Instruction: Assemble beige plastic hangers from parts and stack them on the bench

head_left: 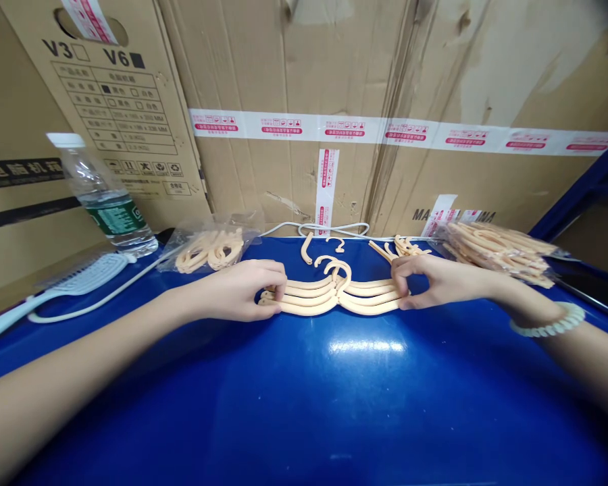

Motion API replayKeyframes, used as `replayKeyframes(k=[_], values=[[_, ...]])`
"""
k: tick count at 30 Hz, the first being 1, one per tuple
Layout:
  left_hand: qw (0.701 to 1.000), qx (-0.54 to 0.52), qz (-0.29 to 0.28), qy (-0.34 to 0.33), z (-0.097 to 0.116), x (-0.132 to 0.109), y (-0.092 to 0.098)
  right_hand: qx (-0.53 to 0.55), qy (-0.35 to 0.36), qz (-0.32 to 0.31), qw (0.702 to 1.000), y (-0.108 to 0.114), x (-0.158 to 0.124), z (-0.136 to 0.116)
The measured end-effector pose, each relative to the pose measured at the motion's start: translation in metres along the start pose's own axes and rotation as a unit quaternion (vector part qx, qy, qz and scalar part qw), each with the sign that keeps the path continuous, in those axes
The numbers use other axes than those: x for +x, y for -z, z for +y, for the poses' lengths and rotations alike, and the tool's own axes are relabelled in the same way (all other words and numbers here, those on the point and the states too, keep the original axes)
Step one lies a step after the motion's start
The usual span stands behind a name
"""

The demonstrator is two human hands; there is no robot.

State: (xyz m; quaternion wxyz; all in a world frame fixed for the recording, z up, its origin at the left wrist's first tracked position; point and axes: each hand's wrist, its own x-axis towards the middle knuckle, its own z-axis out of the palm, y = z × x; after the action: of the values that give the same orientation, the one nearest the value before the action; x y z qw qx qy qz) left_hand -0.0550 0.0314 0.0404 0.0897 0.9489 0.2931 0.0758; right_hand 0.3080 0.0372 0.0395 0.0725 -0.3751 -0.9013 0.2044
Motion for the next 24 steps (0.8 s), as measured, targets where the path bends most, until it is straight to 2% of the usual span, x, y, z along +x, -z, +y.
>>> replayKeyframes(k=[5,13,19,24], values=[[0.999,0.041,0.026,-0.008,-0.003,0.001,-0.006,-0.036,-0.011,0.005,0.999,-0.001,0.002,-0.001],[0.99,0.104,0.075,-0.06,0.0,0.001,-0.011,-0.048,-0.02,0.04,0.998,0.0,0.002,-0.001],[0.987,0.116,0.094,-0.056,0.002,0.003,-0.011,-0.041,-0.015,0.075,0.996,0.001,0.005,-0.005],[0.993,0.088,0.052,-0.064,0.0,0.001,-0.009,-0.043,-0.022,0.122,0.991,0.001,0.005,-0.004]])
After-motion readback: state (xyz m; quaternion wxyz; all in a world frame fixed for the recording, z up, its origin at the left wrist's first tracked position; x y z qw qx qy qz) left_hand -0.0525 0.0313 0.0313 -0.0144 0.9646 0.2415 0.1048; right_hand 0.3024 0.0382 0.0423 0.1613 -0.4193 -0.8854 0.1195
